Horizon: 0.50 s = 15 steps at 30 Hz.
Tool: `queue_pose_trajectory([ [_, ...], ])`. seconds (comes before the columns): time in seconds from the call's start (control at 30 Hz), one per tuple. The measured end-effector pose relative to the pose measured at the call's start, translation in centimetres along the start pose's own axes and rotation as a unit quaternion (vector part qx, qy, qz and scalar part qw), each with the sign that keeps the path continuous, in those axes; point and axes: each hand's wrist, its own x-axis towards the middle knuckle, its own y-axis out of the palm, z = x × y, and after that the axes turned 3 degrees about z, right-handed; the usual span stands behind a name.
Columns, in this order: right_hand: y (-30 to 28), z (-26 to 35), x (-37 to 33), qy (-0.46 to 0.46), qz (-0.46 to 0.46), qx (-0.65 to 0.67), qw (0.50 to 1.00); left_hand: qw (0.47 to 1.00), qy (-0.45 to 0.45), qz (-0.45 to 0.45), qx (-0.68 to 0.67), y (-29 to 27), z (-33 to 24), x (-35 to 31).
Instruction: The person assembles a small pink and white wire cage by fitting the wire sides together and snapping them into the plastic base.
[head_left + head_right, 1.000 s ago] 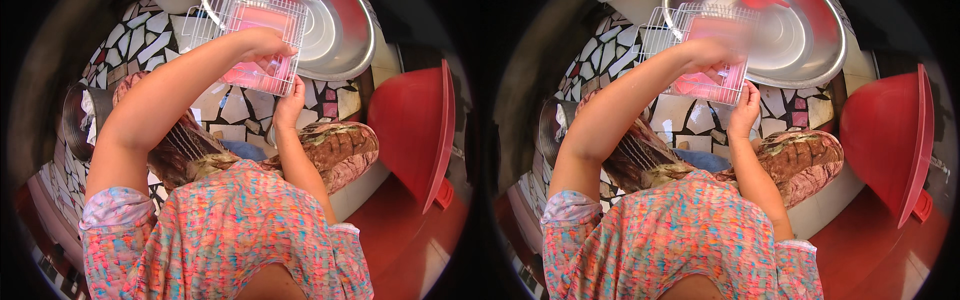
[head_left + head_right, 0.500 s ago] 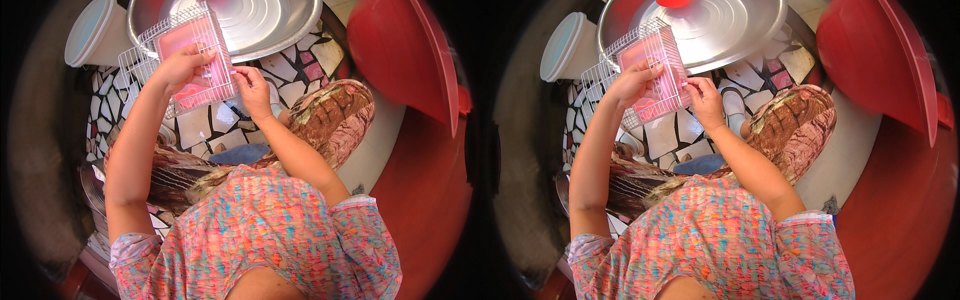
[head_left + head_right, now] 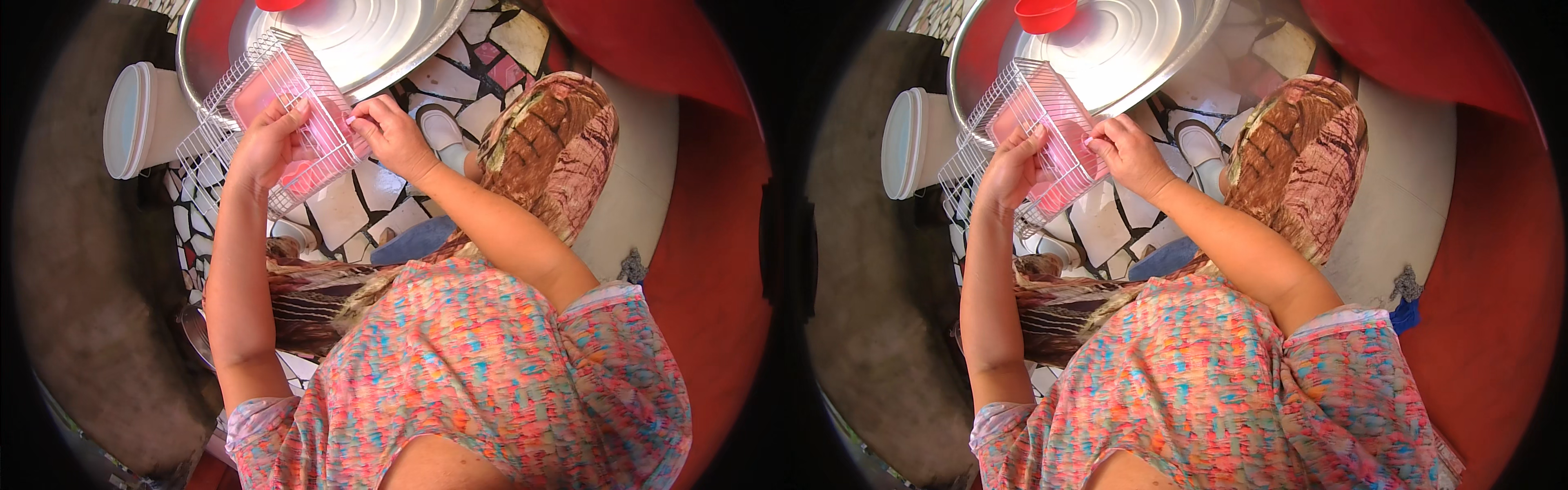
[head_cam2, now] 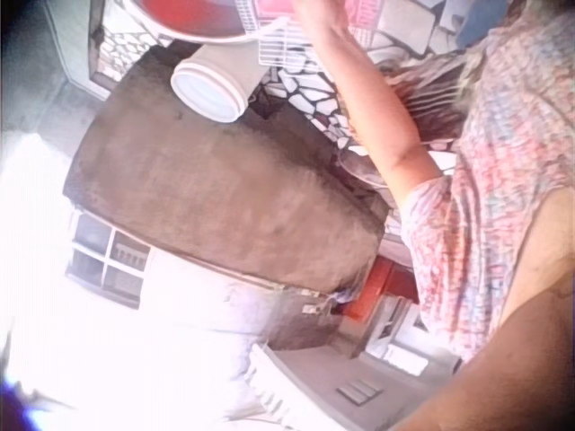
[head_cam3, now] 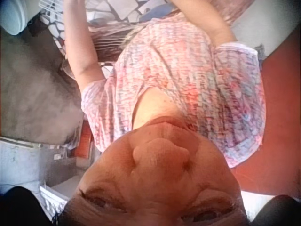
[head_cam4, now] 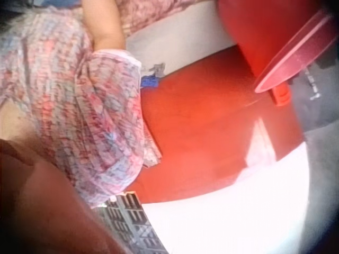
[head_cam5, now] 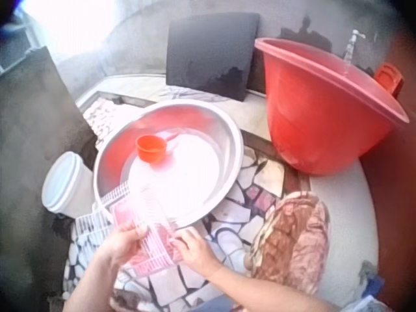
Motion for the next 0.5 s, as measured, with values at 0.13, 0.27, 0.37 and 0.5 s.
queue_pose_trajectory([
  [0.13, 0.12, 0.00, 0.01, -0.008, 0.003, -0.017, 1.000, 1.000, 0.006, 0.005, 0.006, 0.21, -0.24, -0.06],
  [0.27, 0.39, -0.44, 0.11, -0.036, -0.026, -0.032, 0.999, 1.000, 0.007, -0.003, 0.008, 0.29, -0.09, -0.04],
  [0.37, 0.82, -0.01, -0.15, 0.139, -0.039, 0.095, 0.985, 1.000, 0.009, 0.020, -0.011, 0.30, 0.08, 0.03],
  [0.5, 0.52, 0.07, 0.06, 0.237, -0.007, 0.063, 0.969, 1.000, 0.016, 0.012, -0.021, 0.21, -0.08, -0.13],
])
